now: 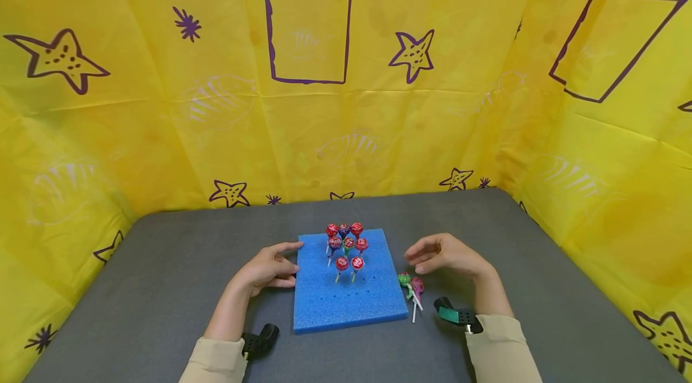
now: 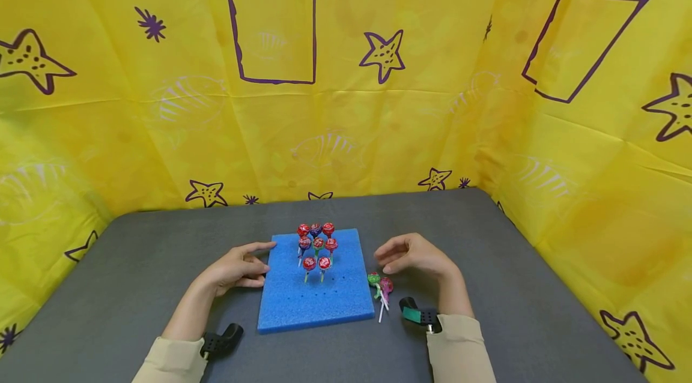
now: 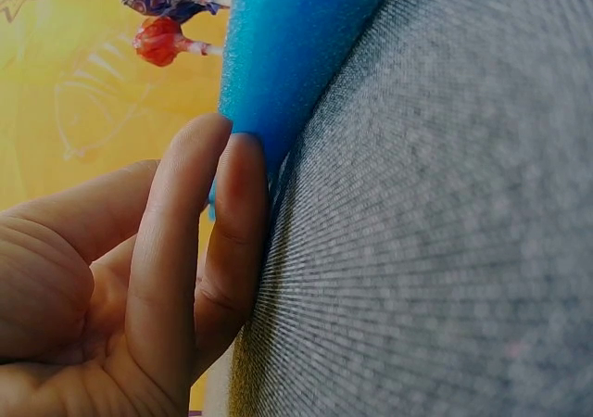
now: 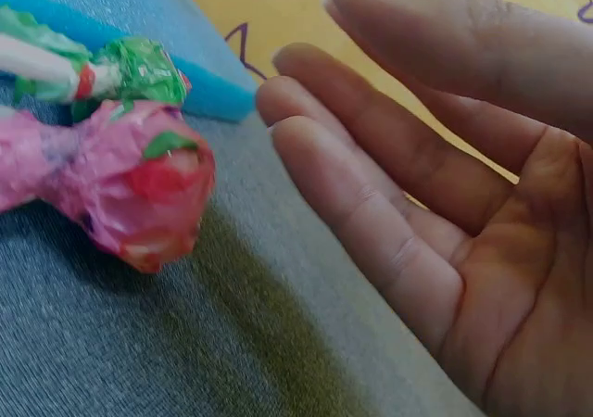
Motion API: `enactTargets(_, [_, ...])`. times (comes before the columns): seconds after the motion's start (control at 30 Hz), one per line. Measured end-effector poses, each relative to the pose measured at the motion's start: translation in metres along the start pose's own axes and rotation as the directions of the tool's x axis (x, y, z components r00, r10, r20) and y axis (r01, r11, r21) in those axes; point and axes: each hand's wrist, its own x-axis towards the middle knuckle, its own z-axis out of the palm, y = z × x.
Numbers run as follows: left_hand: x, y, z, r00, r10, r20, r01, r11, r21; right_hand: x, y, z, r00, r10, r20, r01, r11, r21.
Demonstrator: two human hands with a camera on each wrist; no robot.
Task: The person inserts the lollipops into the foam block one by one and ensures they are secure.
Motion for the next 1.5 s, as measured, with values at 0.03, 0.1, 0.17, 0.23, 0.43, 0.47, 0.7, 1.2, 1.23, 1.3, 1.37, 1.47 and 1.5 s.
enactTargets(0.03, [0.000, 0.000, 0.000, 1.000, 0.001, 0.000, -0.001, 1.000, 0.000, 0.000, 0.001, 0.000, 1.000, 0.008, 0.010, -0.008, 1.000, 0.007])
enactTargets(0.1, [0.000, -0.001, 0.000, 1.000, 0.003, -0.001, -0.003, 1.000, -0.001, -0.001, 0.003, -0.001, 0.999, 0.021, 0.029, -0.022, 1.000, 0.017])
enactTargets(0.17, [0.000, -0.001, 0.000, 1.000, 0.003, -0.003, -0.003, 1.000, 0.000, -0.002, 0.004, -0.002, 0.999, 0.033, 0.044, -0.034, 0.999, 0.028])
enactTargets(0.23, [0.001, -0.001, 0.000, 1.000, 0.003, -0.007, -0.003, 1.000, 0.000, -0.002, 0.006, -0.003, 0.997, 0.043, 0.056, -0.045, 0.998, 0.033])
enactTargets(0.43, [0.001, -0.001, 0.000, 1.000, 0.003, -0.010, -0.003, 1.000, 0.000, -0.002, 0.007, -0.004, 0.992, 0.078, 0.099, -0.083, 0.995, 0.047])
enactTargets(0.47, [0.001, -0.001, 0.000, 1.000, 0.003, -0.011, -0.003, 1.000, -0.001, -0.002, 0.006, -0.004, 0.991, 0.084, 0.108, -0.089, 0.995, 0.050])
enactTargets(0.7, [0.000, -0.001, 0.000, 1.000, 0.000, -0.006, 0.000, 1.000, -0.004, -0.004, 0.006, -0.002, 0.985, 0.107, 0.133, -0.115, 0.992, 0.056])
enactTargets(1.2, [0.000, -0.001, 0.000, 1.000, -0.008, -0.011, 0.008, 1.000, -0.007, 0.001, 0.005, 0.005, 0.977, 0.132, 0.169, -0.137, 0.990, 0.021])
enactTargets(1.23, [-0.001, -0.001, 0.000, 1.000, -0.009, -0.012, 0.009, 1.000, -0.006, 0.001, 0.005, 0.005, 0.977, 0.133, 0.169, -0.138, 0.990, 0.020])
enactTargets(1.3, [-0.001, -0.001, 0.000, 1.000, -0.007, -0.015, 0.007, 1.000, -0.006, 0.002, 0.004, 0.006, 0.976, 0.134, 0.169, -0.139, 0.990, 0.020])
enactTargets(1.37, [-0.001, -0.001, 0.000, 1.000, -0.004, -0.014, 0.004, 1.000, -0.005, 0.003, 0.004, 0.007, 0.976, 0.135, 0.170, -0.140, 0.990, 0.018])
enactTargets(1.47, [0.000, -0.001, 0.000, 1.000, 0.001, -0.010, -0.001, 1.000, -0.005, 0.003, 0.003, 0.007, 0.976, 0.139, 0.170, -0.142, 0.990, 0.007])
enactTargets(1.5, [0.000, -0.001, 0.000, 1.000, 0.003, -0.009, -0.003, 1.000, -0.005, 0.003, 0.002, 0.008, 0.975, 0.142, 0.169, -0.144, 0.990, 0.004])
